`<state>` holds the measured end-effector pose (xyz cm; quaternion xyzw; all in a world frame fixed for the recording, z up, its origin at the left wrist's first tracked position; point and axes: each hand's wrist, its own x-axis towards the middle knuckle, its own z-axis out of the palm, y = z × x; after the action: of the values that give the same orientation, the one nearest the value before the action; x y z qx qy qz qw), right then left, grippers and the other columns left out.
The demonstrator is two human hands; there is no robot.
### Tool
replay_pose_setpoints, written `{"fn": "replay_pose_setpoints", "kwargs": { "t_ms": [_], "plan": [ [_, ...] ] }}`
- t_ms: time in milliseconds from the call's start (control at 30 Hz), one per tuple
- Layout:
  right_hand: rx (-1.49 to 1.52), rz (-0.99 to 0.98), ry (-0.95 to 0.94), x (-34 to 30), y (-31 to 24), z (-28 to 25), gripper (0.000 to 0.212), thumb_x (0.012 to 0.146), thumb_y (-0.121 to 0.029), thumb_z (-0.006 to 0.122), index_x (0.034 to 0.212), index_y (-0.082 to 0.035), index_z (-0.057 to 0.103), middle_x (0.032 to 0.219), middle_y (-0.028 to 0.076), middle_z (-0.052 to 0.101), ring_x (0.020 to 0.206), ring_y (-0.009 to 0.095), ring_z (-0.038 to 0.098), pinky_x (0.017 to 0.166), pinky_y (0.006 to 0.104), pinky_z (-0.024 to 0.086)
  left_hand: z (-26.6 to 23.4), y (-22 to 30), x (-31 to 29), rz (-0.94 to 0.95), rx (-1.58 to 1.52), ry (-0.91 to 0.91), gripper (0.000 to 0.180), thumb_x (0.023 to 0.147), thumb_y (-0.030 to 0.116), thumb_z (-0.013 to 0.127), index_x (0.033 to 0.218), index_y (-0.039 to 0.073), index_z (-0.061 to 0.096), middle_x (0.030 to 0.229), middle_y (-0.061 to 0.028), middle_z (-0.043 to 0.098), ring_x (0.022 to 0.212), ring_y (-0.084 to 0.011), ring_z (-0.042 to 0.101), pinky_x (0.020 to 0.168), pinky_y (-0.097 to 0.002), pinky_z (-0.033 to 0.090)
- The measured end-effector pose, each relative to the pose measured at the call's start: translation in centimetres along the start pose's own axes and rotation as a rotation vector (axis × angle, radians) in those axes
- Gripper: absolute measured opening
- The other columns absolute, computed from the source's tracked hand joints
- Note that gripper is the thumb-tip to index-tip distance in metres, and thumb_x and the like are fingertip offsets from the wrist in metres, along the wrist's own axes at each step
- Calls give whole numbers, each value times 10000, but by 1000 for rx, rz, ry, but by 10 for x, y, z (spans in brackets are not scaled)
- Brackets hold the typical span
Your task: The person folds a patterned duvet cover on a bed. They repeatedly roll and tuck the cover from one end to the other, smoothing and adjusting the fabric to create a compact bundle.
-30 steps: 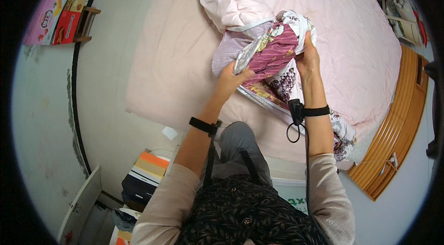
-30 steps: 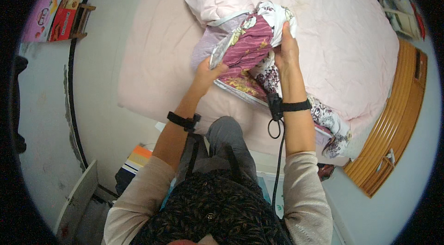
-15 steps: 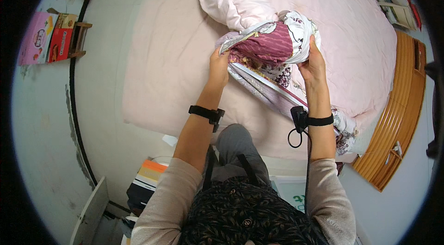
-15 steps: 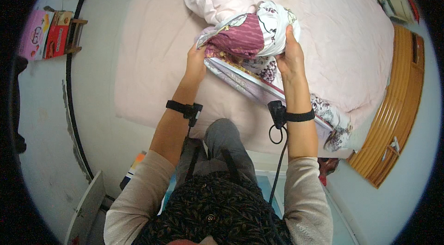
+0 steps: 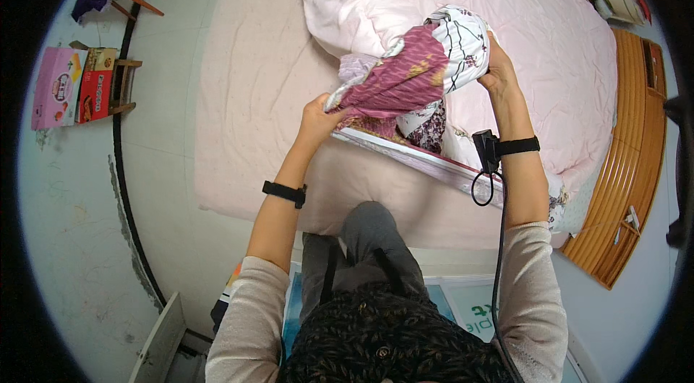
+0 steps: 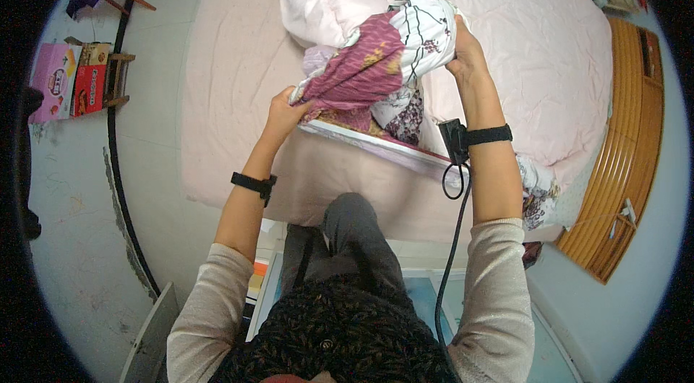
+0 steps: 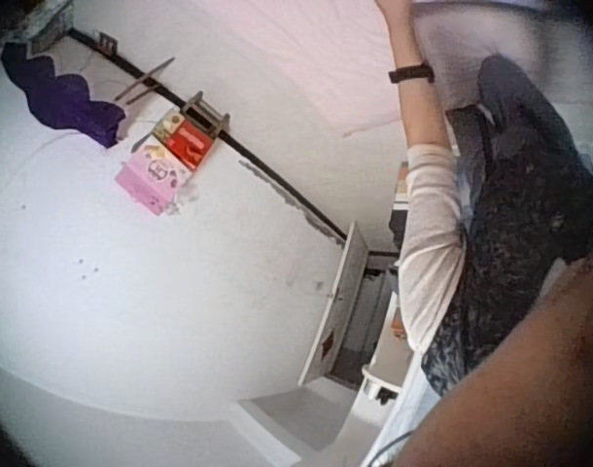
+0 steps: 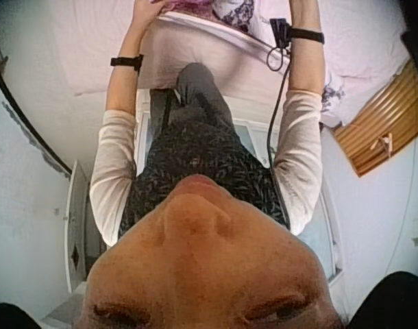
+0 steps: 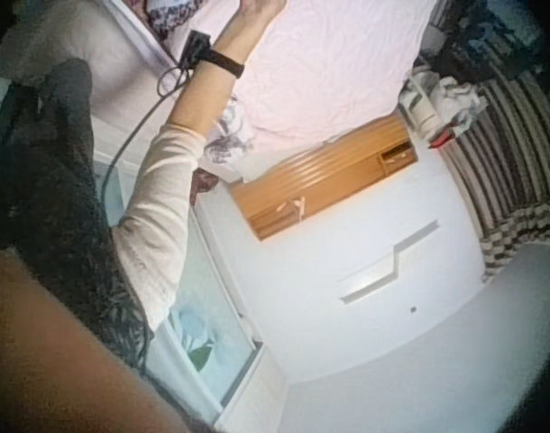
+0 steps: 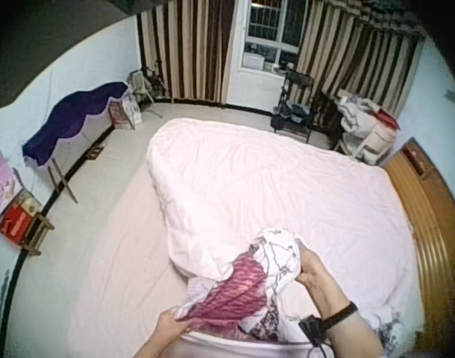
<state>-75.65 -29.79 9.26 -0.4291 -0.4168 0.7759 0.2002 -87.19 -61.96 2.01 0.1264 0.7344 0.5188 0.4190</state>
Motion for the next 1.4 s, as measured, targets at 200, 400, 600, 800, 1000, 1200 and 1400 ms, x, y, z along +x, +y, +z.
{"fn": "replay_pose_setpoints", "kwargs": {
  "t_ms": [200, 400, 600, 800, 1000, 1200, 1400],
  "plan": [
    [363, 103, -56, -12, 15, 21, 547, 997, -425, 222, 1335, -25, 379, 1328, 178, 465, 1209, 316, 469, 1004, 481, 404, 35, 3, 35, -65, -847, 98, 322, 945, 192, 447, 1195, 5, 528, 1139, -108, 592, 1016, -188, 570, 902, -328, 440],
    [475, 172, -568, -58, 57, 61, 609, 886, -563, 463, 1290, -108, 454, 1210, 80, 544, 1076, 221, 530, 963, 426, 418, 35, 20, 39, -136, -1191, -122, 407, 987, 253, 343, 1311, 20, 424, 1308, -100, 509, 1179, -233, 502, 1024, -379, 374],
    [253, 35, -205, -40, 83, 76, 566, 876, -456, 574, 1262, -56, 471, 1237, 68, 550, 1111, 196, 532, 926, 374, 455, 28, 14, 36, -158, -984, -56, 409, 977, 279, 391, 1278, 10, 458, 1254, -107, 550, 1146, -220, 527, 992, -364, 399],
    [111, 15, 87, -58, 75, 95, 561, 916, -381, 556, 1287, 21, 432, 1206, 120, 563, 1060, 219, 561, 911, 370, 455, 24, -2, 25, -130, -993, 355, 361, 954, 216, 462, 1214, -34, 482, 1149, -136, 585, 1010, -237, 598, 866, -355, 483],
    [21, -148, 147, -67, 22, 60, 584, 930, -363, 531, 1265, 100, 413, 1189, 183, 554, 1065, 246, 558, 916, 371, 456, 40, 3, 45, -89, -1063, 465, 268, 920, 114, 464, 1114, -55, 541, 1051, -142, 613, 918, -230, 624, 806, -353, 510],
    [338, -18, 10, -65, -45, 38, 367, 952, -210, 487, 1217, 44, 475, 1147, 182, 590, 1039, 277, 588, 900, 407, 505, 34, -13, 70, -4, -414, 486, 291, 842, 41, 440, 1086, -33, 580, 1022, -129, 622, 913, -234, 625, 811, -343, 500],
    [561, 44, 211, -81, -43, 45, 357, 972, -172, 389, 1232, 64, 458, 1224, 220, 536, 1096, 290, 560, 902, 413, 508, 32, -17, 109, 108, 104, 266, 345, 780, 32, 534, 1119, -26, 557, 999, -190, 600, 945, -319, 589, 843, -406, 464]
  ]
}}
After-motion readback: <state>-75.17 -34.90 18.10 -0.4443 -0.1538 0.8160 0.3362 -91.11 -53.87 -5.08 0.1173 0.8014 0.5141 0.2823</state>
